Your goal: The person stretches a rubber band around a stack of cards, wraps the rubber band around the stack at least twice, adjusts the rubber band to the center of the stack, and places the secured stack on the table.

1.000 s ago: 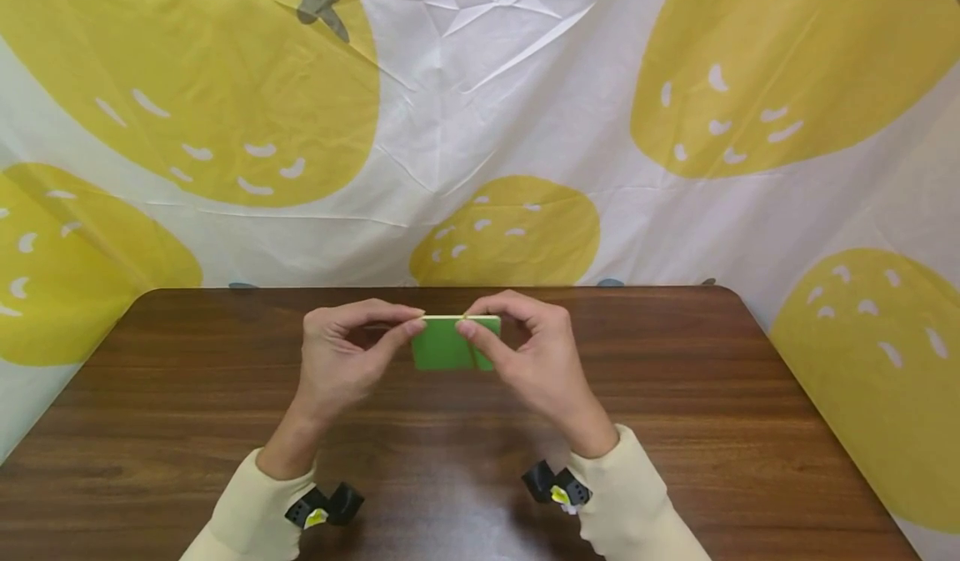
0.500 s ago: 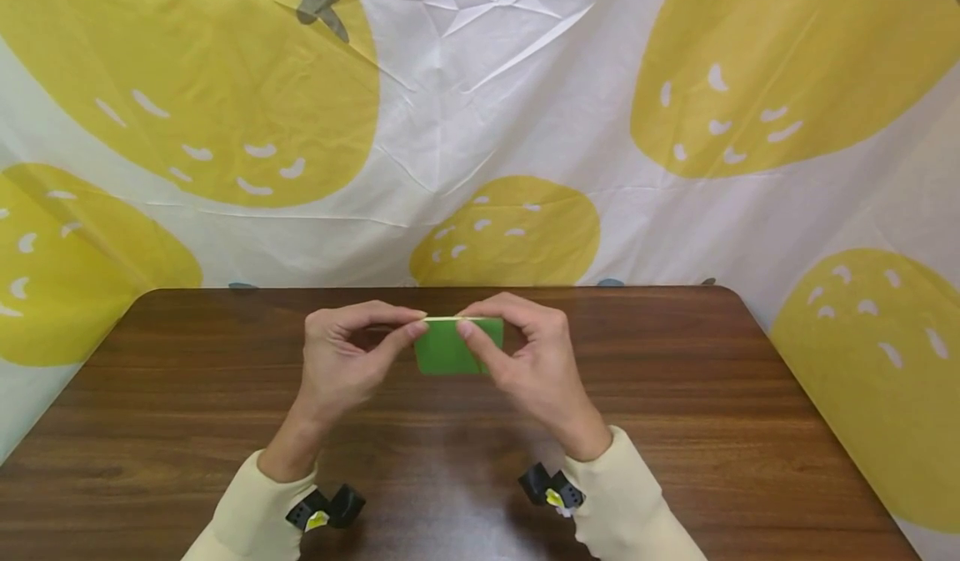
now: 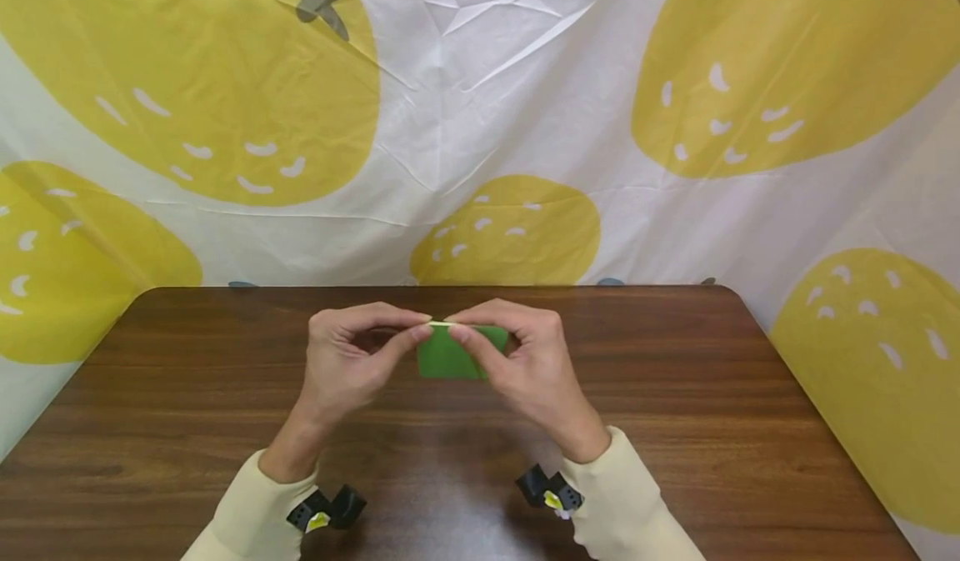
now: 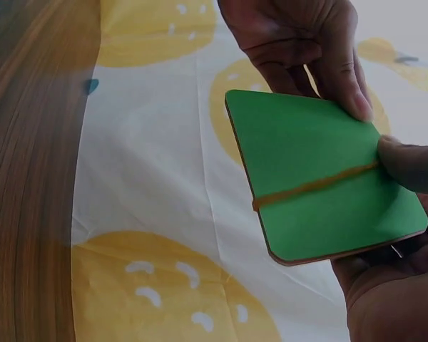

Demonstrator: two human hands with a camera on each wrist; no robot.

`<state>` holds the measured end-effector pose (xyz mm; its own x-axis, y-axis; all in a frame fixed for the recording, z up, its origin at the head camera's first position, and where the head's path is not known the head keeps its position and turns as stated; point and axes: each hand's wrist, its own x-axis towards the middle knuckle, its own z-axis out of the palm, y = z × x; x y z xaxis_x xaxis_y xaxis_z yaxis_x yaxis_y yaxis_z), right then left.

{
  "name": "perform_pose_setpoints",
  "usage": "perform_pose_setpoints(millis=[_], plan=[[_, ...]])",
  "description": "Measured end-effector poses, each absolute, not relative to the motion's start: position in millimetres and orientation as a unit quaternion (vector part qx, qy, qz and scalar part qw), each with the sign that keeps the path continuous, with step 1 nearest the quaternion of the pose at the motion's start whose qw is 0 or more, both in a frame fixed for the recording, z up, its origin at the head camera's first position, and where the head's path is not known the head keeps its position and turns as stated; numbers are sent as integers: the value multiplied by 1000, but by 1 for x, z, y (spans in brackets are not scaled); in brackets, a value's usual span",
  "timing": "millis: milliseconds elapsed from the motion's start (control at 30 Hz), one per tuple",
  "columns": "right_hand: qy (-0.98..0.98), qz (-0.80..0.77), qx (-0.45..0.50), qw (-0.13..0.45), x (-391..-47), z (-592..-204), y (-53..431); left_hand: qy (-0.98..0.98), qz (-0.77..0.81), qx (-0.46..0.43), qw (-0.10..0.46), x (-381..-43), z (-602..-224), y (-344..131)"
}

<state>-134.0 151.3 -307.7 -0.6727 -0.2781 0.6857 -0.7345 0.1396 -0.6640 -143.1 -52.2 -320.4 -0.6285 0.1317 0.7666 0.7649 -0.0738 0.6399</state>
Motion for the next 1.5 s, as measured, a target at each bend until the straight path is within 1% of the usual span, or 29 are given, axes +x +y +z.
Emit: perform_pose_setpoints(millis=[167, 467, 600, 800, 933, 1033, 1333, 1500], plan=[[-736, 554, 332, 202, -133, -307, 150, -636, -640, -352, 250, -142, -319, -53], [-752, 546, 324, 176, -133, -305, 151, -636, -640, -358, 240, -140, -317, -53], [-745, 565, 316, 162, -134, -305, 153, -643, -637, -350, 242, -140, -316, -55], [-728, 597, 297, 160, -135, -303, 159, -646, -639, -336, 249, -142, -314, -59], [-724, 604, 297, 149, -135, -303, 158, -644, -641, -339, 246, -142, -315, -58], [-724, 605, 296, 151, -133, -305, 154, -643, -643, -339, 242, -141, -316, -55], [-728, 581, 315, 183, -130, -307, 151, -642, -647, -335, 241, -139, -316, -53], [-721, 589, 313, 188, -131, -308, 149, -638, -649, -339, 237, -139, -318, -52]])
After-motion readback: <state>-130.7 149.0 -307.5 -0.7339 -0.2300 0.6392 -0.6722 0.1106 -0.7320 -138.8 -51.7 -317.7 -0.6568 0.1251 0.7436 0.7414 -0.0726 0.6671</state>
